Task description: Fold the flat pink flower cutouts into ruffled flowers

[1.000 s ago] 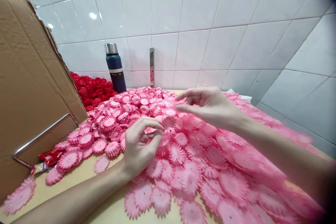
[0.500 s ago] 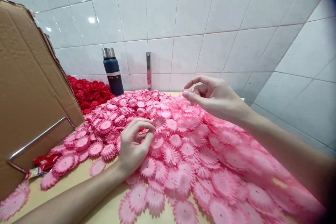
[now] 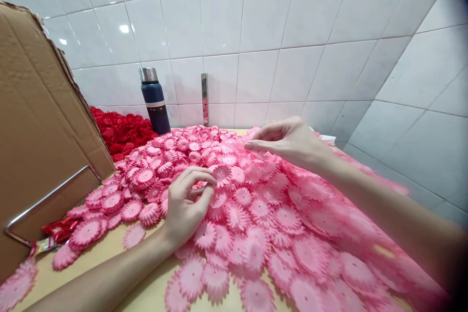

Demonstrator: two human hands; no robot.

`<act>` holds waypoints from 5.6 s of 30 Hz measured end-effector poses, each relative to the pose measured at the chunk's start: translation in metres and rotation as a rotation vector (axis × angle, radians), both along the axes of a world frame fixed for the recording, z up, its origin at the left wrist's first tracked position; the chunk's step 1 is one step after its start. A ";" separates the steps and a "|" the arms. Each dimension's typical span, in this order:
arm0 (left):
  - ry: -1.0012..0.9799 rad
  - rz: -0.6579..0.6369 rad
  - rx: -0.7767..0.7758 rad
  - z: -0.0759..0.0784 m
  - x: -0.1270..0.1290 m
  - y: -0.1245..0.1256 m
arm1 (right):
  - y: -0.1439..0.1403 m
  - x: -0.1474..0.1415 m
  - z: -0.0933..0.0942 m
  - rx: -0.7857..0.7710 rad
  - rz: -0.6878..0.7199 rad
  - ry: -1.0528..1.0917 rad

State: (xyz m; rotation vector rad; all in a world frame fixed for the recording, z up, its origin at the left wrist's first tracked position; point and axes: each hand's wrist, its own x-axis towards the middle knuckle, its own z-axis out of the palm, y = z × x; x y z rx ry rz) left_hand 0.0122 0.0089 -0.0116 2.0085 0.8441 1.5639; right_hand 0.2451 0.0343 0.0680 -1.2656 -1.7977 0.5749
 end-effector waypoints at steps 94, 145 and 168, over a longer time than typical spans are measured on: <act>0.054 0.046 0.018 0.006 0.001 -0.002 | -0.027 -0.043 0.001 0.113 0.230 0.238; 0.062 0.041 0.086 0.006 0.002 0.000 | -0.036 -0.050 -0.001 0.279 0.372 -0.254; 0.091 0.057 0.094 0.006 0.002 -0.001 | -0.030 -0.035 0.006 0.259 0.328 -0.269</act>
